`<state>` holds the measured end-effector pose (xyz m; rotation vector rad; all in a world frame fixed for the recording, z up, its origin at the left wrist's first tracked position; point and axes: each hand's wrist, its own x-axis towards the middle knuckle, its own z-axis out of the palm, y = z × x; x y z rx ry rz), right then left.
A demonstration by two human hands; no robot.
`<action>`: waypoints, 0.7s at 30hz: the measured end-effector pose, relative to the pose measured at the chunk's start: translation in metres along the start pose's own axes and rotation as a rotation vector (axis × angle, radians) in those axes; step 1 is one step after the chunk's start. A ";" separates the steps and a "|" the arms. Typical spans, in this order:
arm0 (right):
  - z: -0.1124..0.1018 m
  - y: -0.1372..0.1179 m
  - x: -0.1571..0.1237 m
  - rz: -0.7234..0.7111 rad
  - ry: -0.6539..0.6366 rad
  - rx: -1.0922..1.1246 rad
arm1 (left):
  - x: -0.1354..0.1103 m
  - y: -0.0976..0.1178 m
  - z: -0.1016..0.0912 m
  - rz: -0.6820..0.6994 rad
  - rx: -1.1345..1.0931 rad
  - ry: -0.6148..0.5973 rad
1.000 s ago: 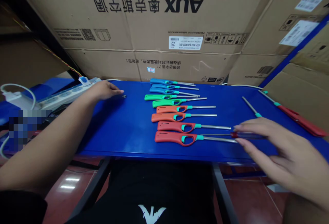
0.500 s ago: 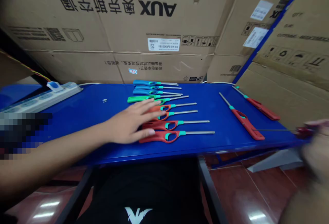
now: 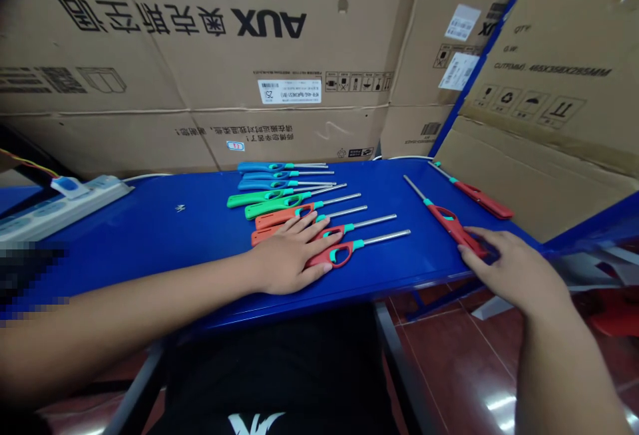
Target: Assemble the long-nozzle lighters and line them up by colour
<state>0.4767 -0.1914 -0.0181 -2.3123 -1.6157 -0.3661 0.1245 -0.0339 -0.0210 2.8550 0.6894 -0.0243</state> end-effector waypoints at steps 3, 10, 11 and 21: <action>0.003 -0.001 -0.005 0.121 -0.153 -0.097 | 0.013 -0.003 0.000 -0.013 -0.002 0.012; 0.013 -0.071 -0.027 -0.006 -0.145 -0.015 | 0.020 -0.005 0.001 -0.006 0.025 0.128; 0.016 -0.086 -0.031 -0.055 -0.129 0.022 | 0.015 -0.003 0.000 0.008 0.029 0.167; 0.005 -0.206 -0.036 -0.447 -0.333 0.380 | -0.090 0.012 -0.011 -0.173 -0.051 0.190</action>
